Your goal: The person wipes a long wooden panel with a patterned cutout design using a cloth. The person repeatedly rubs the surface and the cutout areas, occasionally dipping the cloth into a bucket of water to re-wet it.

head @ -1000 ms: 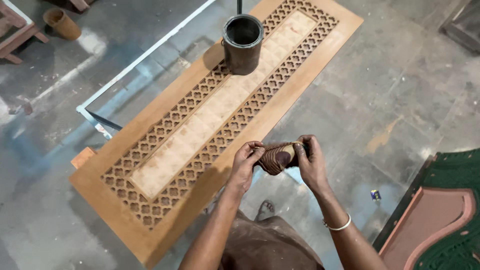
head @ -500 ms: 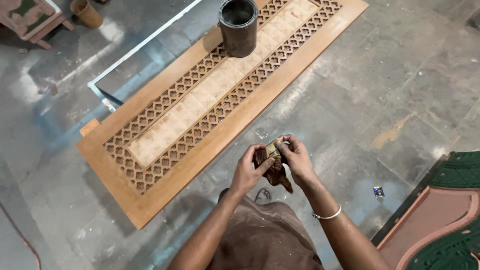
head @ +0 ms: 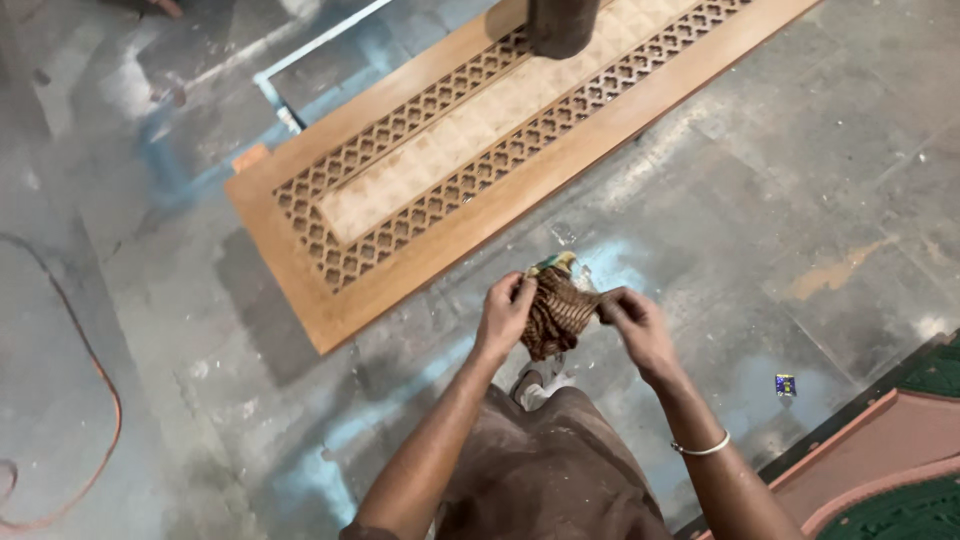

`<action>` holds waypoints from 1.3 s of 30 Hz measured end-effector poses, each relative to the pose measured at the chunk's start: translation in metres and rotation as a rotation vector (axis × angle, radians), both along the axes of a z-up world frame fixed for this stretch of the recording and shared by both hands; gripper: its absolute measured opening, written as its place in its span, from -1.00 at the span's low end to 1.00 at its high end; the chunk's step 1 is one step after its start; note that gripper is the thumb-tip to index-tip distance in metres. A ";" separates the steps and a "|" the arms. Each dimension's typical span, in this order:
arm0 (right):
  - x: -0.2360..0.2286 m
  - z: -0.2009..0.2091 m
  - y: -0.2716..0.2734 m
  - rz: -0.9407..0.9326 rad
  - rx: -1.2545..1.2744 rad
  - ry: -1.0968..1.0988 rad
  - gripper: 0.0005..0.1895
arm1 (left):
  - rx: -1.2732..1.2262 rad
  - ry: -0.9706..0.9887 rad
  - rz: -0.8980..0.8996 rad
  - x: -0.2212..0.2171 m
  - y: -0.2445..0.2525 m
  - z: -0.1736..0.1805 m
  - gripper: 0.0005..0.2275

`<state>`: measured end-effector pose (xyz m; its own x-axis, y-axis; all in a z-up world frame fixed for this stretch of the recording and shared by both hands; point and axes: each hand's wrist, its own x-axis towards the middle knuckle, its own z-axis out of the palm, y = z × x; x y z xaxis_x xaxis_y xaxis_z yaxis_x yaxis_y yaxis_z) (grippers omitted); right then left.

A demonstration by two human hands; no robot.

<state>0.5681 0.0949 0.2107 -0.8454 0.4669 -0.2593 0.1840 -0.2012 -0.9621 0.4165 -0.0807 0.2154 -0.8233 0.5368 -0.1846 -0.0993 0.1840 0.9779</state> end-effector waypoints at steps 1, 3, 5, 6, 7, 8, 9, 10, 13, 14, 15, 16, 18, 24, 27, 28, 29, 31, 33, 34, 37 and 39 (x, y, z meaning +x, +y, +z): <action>0.001 0.005 -0.003 -0.057 -0.107 0.078 -0.77 | -0.063 0.041 0.031 0.001 -0.013 -0.003 -0.75; 0.000 0.023 -0.012 -0.148 -0.364 0.137 -0.81 | -0.135 0.068 0.066 0.006 -0.043 -0.012 -0.72; 0.007 0.052 -0.025 -0.180 -0.528 0.202 -0.84 | -0.159 0.027 0.062 0.026 -0.075 -0.021 -0.68; 0.002 0.070 -0.024 -0.161 -0.549 0.271 -0.85 | -0.150 -0.023 0.087 0.026 -0.080 -0.023 -0.71; -0.003 0.088 -0.023 -0.142 -0.570 0.340 -0.87 | -0.141 -0.074 0.112 0.027 -0.085 -0.024 -0.73; -0.007 0.105 -0.021 -0.162 -0.509 0.329 -0.87 | -0.126 -0.119 0.129 0.025 -0.088 -0.024 -0.74; -0.009 0.122 -0.018 -0.182 -0.448 0.319 -0.86 | -0.039 -0.202 0.227 0.023 -0.092 -0.022 -0.75; -0.007 0.137 -0.015 -0.210 -0.385 0.305 -0.86 | 0.046 -0.291 0.317 0.023 -0.094 -0.020 -0.75; -0.006 0.177 -0.003 -0.200 -0.270 0.412 -0.91 | 0.244 -0.509 0.476 0.022 -0.101 -0.008 -0.76; -0.007 0.191 0.002 -0.248 -0.227 0.381 -0.92 | 0.301 -0.574 0.503 0.023 -0.101 -0.002 -0.76; -0.008 0.206 0.006 -0.297 -0.184 0.350 -0.92 | 0.222 -0.540 0.386 0.027 -0.100 0.006 -0.71; -0.009 0.220 0.010 -0.271 -0.113 0.367 -0.92 | 0.142 -0.500 0.267 0.032 -0.100 0.014 -0.65; -0.011 0.246 0.013 -0.222 0.028 0.395 -0.91 | -0.182 -0.333 -0.036 0.042 -0.096 0.032 -0.55; -0.002 0.296 0.010 0.084 0.415 0.147 -0.86 | 0.267 0.615 -0.187 0.066 -0.029 0.081 -0.43; 0.018 0.309 0.015 0.118 0.563 0.132 -0.85 | 0.317 0.517 -0.428 0.055 0.022 0.094 -0.48; 0.027 0.312 0.022 0.076 0.586 0.152 -0.85 | 0.308 0.353 -0.553 0.053 0.034 0.097 -0.61; 0.039 0.316 0.032 0.033 0.609 0.171 -0.85 | 0.296 0.188 -0.679 0.051 0.045 0.100 -0.72; 0.064 0.317 0.057 -0.068 0.811 0.198 -0.84 | 0.253 0.047 -0.663 0.042 0.057 0.107 -0.80; 0.090 0.307 0.082 -0.173 1.113 0.146 -0.82 | 0.247 0.013 -0.676 0.030 0.060 0.119 -0.86; 0.102 0.297 0.095 -0.222 1.233 0.082 -0.82 | 0.267 0.045 -0.696 0.023 0.058 0.125 -0.88; 0.135 0.268 0.129 -0.358 1.233 -0.120 -0.83 | -0.039 0.347 -0.602 0.016 0.066 0.154 -0.75; 0.151 0.255 0.146 -0.456 0.960 -0.031 -0.83 | 0.185 0.281 -0.689 0.022 0.074 0.176 -0.77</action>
<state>0.7190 0.2406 0.4653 -0.5379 0.7587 0.3674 0.3103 0.5835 -0.7505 0.4388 -0.0068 0.3915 -0.2936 0.9477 0.1253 0.2359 -0.0552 0.9702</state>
